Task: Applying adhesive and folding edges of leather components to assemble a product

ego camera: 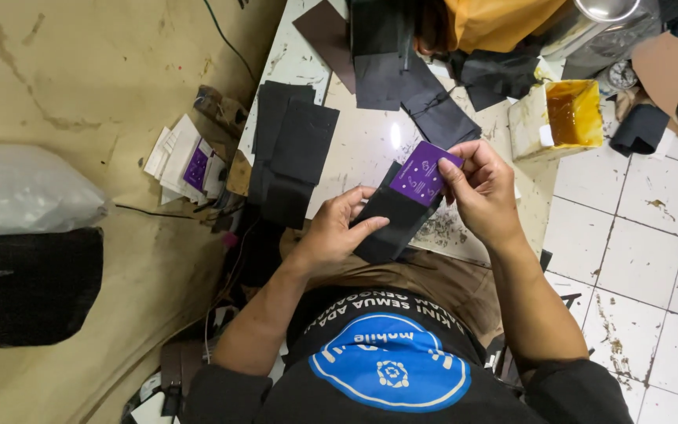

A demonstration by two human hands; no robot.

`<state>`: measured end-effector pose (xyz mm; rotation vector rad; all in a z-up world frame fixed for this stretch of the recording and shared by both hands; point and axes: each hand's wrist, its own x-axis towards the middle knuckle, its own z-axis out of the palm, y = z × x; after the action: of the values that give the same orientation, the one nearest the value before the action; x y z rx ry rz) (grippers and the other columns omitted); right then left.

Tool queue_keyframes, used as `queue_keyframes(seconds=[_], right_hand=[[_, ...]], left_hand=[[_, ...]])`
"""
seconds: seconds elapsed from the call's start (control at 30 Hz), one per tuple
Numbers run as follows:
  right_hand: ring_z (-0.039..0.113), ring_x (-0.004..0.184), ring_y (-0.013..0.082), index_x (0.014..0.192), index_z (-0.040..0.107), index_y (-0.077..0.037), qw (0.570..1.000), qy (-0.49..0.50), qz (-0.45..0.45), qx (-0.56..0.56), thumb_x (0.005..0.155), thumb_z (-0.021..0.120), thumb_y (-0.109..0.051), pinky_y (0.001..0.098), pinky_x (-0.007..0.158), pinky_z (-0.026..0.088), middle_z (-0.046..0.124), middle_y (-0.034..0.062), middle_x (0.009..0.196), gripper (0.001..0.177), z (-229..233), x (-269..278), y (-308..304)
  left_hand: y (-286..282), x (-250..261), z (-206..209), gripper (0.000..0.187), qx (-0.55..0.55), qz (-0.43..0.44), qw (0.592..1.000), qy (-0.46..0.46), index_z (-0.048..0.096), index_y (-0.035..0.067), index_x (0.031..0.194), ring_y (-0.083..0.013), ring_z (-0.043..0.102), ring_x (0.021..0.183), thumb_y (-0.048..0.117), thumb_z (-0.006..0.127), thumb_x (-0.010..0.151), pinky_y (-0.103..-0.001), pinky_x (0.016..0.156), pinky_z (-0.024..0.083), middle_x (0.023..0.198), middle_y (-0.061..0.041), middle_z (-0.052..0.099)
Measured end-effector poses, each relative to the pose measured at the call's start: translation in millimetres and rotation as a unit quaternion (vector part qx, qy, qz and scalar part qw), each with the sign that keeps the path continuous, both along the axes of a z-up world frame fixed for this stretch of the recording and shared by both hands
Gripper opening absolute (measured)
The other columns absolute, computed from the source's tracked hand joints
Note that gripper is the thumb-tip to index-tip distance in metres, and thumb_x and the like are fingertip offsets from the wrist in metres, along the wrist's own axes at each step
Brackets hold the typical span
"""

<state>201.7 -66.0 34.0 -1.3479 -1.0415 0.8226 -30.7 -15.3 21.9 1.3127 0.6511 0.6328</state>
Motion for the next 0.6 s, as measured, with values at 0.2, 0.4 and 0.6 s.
queue_keyframes(seconds=[0.2, 0.4, 0.6], right_hand=[[0.062, 0.057, 0.0142, 0.11, 0.061, 0.006, 1.0, 0.006, -0.019, 0.017, 0.104, 0.068, -0.002, 0.0266, 0.052, 0.056, 0.061, 0.0114, 0.071, 0.013, -8, 4, 2], [0.062, 0.057, 0.0154, 0.112, 0.058, 0.006, 0.998, 0.017, -0.044, 0.039, 0.106, 0.066, -0.003, 0.0283, 0.052, 0.056, 0.06, 0.0123, 0.071, 0.013, -5, 2, 3], [0.062, 0.057, 0.015, 0.111, 0.058, 0.005, 0.998, 0.018, -0.041, 0.041, 0.106, 0.065, -0.002, 0.0283, 0.051, 0.056, 0.061, 0.0116, 0.071, 0.011, -7, -4, 4]], left_hand=[[11, -4, -4, 0.03, 0.046, -0.008, 0.999, 0.025, 0.07, 0.011, 0.121, -0.0057, 0.067, 0.074, 0.008, 0.075, 0.092, -0.026, 0.065, 0.061, 0.078, -0.006, 0.077], [19, -2, 5, 0.027, 0.039, -0.026, 0.998, 0.04, 0.07, 0.014, 0.118, -0.0058, 0.065, 0.074, 0.008, 0.075, 0.092, -0.026, 0.063, 0.061, 0.078, -0.005, 0.076], [32, 3, -2, 0.034, 0.019, -0.04, 0.999, 0.023, 0.068, 0.014, 0.123, -0.0066, 0.067, 0.078, 0.008, 0.076, 0.091, -0.026, 0.066, 0.062, 0.086, -0.004, 0.077]])
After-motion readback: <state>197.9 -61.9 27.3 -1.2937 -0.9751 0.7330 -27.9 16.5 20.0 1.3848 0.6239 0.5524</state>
